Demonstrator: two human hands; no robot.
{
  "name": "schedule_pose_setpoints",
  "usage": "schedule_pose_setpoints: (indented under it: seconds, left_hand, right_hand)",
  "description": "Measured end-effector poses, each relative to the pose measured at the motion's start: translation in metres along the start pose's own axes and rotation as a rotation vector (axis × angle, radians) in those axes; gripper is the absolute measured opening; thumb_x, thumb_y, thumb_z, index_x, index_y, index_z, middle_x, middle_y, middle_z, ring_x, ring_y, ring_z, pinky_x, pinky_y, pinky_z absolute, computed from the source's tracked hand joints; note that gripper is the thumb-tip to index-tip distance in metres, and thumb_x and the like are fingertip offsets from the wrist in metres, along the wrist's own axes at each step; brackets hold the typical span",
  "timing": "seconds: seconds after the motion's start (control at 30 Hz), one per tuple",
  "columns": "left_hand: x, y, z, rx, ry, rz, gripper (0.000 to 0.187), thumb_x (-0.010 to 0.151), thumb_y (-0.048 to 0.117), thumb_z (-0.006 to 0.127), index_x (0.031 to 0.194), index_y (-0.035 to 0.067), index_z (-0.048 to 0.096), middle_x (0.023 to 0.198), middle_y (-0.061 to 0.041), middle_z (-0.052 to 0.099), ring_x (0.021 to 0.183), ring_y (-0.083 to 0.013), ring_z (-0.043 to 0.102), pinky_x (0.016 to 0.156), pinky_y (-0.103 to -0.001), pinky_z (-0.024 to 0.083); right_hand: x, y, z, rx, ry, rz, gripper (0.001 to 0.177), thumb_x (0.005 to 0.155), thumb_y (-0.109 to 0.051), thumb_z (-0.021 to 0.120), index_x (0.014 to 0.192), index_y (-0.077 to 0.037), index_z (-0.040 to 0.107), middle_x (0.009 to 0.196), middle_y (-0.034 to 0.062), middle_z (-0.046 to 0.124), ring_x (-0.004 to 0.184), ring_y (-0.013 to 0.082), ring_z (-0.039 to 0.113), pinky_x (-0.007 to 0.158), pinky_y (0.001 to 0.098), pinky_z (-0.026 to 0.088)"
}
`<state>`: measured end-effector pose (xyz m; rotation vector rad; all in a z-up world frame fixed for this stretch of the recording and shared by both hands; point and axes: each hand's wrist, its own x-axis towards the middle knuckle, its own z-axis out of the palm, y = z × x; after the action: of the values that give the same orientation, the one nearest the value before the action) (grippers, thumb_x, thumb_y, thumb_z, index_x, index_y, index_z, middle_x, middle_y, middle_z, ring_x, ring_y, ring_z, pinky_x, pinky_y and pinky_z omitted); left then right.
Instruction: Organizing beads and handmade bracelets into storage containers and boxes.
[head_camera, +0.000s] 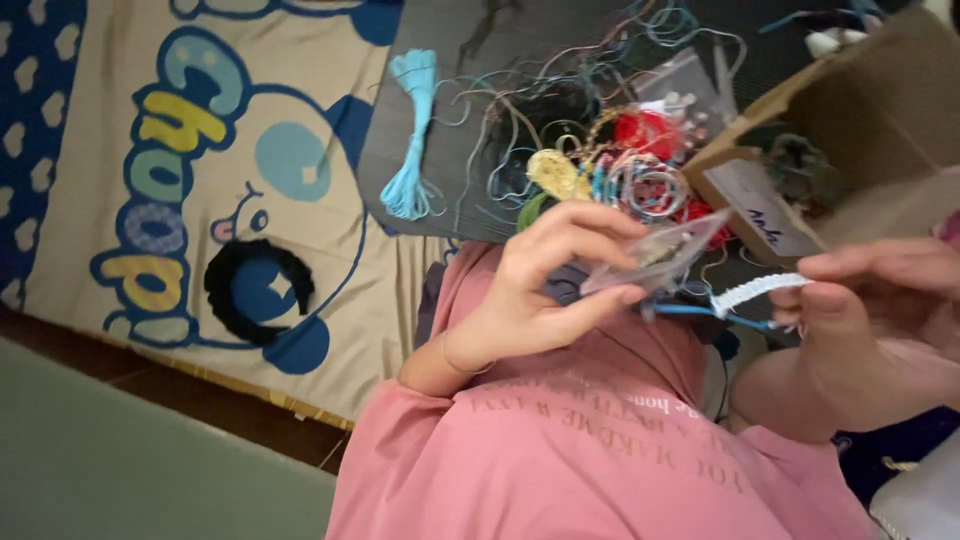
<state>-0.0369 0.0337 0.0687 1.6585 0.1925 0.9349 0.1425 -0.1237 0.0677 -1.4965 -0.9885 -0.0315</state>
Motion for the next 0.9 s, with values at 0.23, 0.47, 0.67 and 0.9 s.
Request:
schedule_pose_setpoints:
  seconds: [0.23,0.47,0.67,0.9]
  left_hand:
    - [0.017,-0.053,0.01,-0.595,-0.345,-0.102,0.049,0.103,0.039,0.062,0.145,0.018,0.051,0.161,-0.008,0.04,0.153,-0.0236,0.042,0.115,-0.043,0.06]
    - [0.019,-0.071,0.036,-1.002,-0.498,-0.283,0.052,0.099,0.062,0.056,0.127,0.018,0.052,0.168,-0.017,0.021,0.156,-0.0348,0.033,0.131,-0.058,0.032]
    - [0.025,-0.039,0.031,-1.058,-0.543,-0.296,0.073,0.098,0.072,0.044,0.147,0.018,0.045,0.165,-0.018,0.034,0.15,-0.0375,0.045,0.131,-0.062,0.035]
    - [0.018,-0.057,0.037,-1.051,-0.588,-0.368,0.127,0.068,0.092,0.041,0.159,0.004,0.033,0.139,-0.016,0.061,0.112,-0.0171,0.063,0.098,-0.032,0.048]
  right_hand:
    - [0.013,-0.006,-0.007,0.185,-0.057,0.049,0.032,0.099,-0.004,0.067,0.112,-0.004,0.038,0.097,0.0277,0.057,0.065,0.0254,0.061,0.062,0.0291,0.056]
    - [0.044,-0.02,-0.015,0.273,-0.254,0.136,0.041,0.084,0.006,0.074,0.113,0.002,0.045,0.1,0.0272,0.065,0.079,0.0253,0.072,0.074,0.0292,0.067]
    - [0.063,-0.016,-0.032,0.565,-0.583,0.011,0.04,0.083,0.005,0.069,0.119,-0.006,0.055,0.107,0.023,0.072,0.085,0.0208,0.083,0.081,0.0279,0.078]
    - [0.061,-0.02,-0.063,0.37,-0.693,-0.073,0.065,0.082,-0.004,0.075,0.134,-0.034,0.051,0.118,0.0092,0.071,0.091,0.0059,0.085,0.067,0.0097,0.071]
